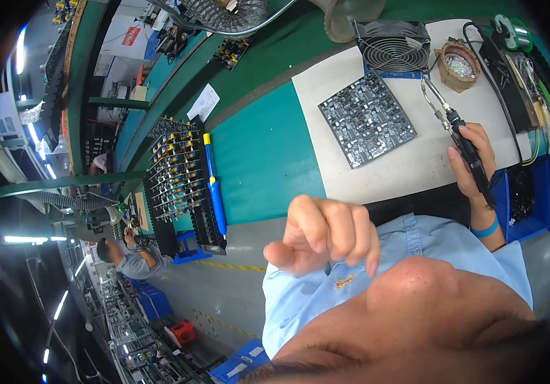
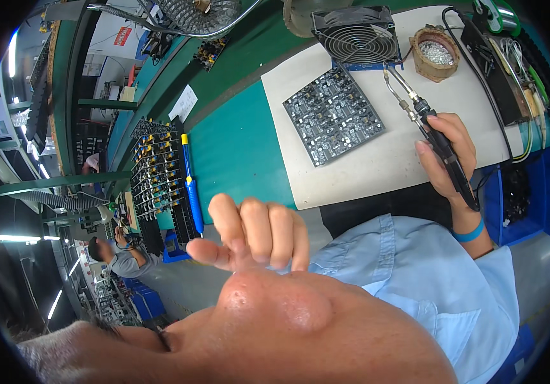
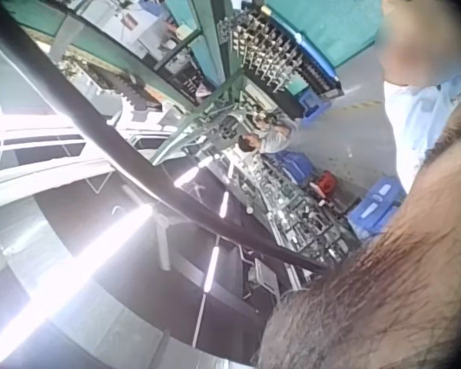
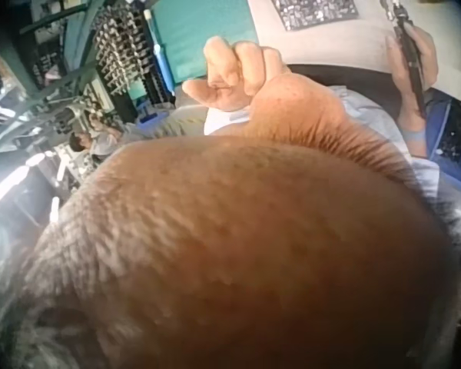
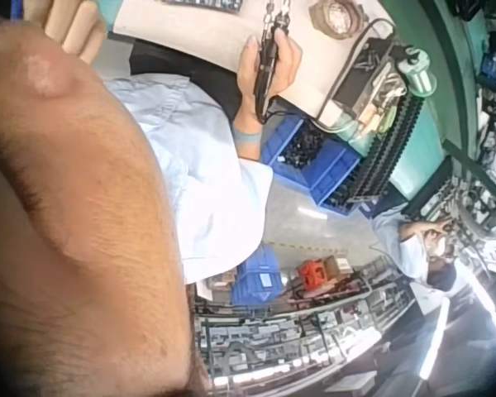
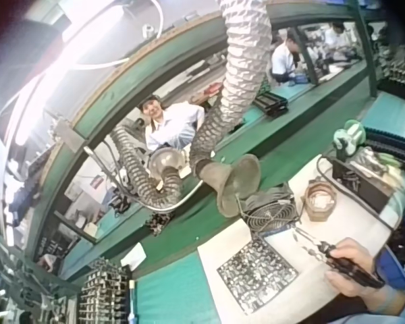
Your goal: The person solders electronic components onto circuit board panels using a soldering tool, moving completed panels aside and picking up new ones to solder.
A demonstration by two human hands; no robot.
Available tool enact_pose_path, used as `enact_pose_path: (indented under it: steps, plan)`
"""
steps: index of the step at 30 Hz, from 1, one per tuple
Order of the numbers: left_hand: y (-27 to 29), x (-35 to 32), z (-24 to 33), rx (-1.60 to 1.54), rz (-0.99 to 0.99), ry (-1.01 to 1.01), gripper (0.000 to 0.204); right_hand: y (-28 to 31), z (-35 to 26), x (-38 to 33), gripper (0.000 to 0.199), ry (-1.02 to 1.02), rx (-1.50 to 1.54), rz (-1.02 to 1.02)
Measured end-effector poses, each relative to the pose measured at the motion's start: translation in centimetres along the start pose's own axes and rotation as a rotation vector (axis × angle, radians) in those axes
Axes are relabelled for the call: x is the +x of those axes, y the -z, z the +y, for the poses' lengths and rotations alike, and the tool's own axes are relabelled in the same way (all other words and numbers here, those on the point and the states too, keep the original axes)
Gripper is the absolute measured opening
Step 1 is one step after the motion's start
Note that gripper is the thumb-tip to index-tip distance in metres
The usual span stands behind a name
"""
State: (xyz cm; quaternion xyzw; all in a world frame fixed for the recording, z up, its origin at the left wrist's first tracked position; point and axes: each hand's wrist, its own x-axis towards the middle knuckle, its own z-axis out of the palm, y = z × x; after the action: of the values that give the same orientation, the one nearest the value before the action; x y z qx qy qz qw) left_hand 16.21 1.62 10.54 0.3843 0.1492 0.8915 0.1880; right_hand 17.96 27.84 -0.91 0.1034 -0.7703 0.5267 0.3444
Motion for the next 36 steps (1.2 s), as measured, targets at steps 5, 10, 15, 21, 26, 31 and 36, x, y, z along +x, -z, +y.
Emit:
enact_pose_path:
  steps: [5, 10, 15, 21, 26, 31, 36]
  plan:
    - [5.5, 1.1, 1.8, 0.431, 0.185, 0.147, 0.04, 0.1, 0.6, -0.4, 0.045, -0.003, -0.007, 0.0]
    - [17.2, 1.6, 6.1, 1.584, 0.478, 0.152, 0.033, -0.2, 0.4, -0.2, 0.045, 0.007, 0.005, -0.013]
    - [29.3, 4.6, 12.6, 2.316, 0.544, 0.161, 0.054, -0.1, 0.3, -0.1, 0.045, 0.012, -0.031, -0.02]
    - [39.7, 7.4, 17.4, 2.568, 0.716, 0.239, 0.055, -0.2, -0.3, -0.3, 0.044, 0.003, -0.103, -0.039]
    - [43.6, 8.2, 16.9, 2.628, 0.628, 0.291, 0.052, -0.1, -0.3, -0.3, 0.042, -0.023, -0.174, -0.036]
    - [42.7, 8.5, 16.5, 2.598, 0.534, 0.286, 0.046, -0.5, -0.2, -0.2, 0.041, -0.029, -0.187, -0.036]
    - [42.0, 8.6, 16.2, 2.64, 0.431, 0.21, 0.04, -0.4, -0.2, -0.2, 0.04, 0.0, -0.179, -0.023]
